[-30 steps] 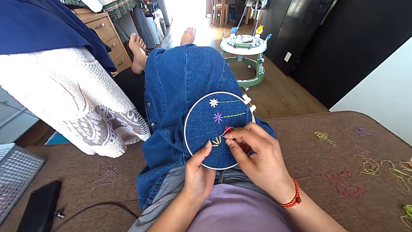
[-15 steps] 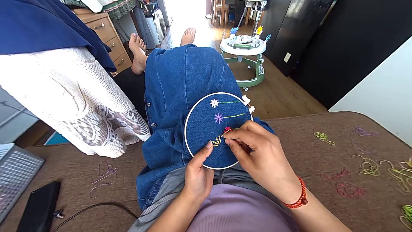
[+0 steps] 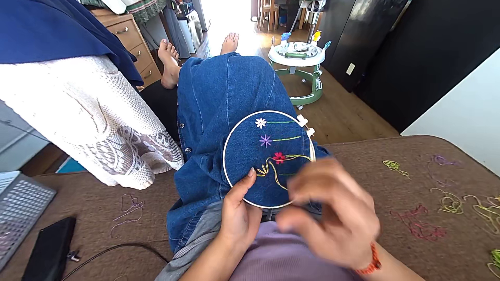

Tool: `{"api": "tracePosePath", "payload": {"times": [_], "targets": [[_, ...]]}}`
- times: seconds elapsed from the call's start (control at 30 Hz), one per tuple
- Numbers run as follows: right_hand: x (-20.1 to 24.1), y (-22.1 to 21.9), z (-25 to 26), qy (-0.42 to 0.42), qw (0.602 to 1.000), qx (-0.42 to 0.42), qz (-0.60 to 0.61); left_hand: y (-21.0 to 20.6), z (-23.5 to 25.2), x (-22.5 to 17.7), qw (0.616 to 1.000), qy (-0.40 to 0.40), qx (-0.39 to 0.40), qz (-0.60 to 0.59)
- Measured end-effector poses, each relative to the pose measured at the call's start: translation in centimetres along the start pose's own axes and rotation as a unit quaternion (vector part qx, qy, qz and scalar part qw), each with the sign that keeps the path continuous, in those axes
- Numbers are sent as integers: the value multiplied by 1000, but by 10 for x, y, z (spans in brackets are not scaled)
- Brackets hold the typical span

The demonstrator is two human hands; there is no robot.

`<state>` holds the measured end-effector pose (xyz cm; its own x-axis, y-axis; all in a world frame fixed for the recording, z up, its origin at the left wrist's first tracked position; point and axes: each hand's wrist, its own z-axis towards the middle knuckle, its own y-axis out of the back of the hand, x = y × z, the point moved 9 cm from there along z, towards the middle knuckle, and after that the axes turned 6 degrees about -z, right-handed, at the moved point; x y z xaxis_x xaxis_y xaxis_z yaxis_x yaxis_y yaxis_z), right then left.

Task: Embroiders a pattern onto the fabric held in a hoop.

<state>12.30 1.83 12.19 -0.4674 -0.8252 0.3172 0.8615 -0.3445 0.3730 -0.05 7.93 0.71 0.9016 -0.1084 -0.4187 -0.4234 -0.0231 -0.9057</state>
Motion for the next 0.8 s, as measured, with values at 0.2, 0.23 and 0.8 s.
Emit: {"api": "tracePosePath", "payload": {"times": [0.2, 0.23, 0.8], "targets": [[-27, -53, -68, -85, 967, 230, 68, -19, -15, -4, 993, 54, 17, -101], [-48, -49, -70, -188, 960, 158, 136, -20, -16, -3, 993, 53, 18, -102], [-78, -79, -78, -501, 551, -76, 663, -16, -19, -3, 996, 29, 13, -79]]}}
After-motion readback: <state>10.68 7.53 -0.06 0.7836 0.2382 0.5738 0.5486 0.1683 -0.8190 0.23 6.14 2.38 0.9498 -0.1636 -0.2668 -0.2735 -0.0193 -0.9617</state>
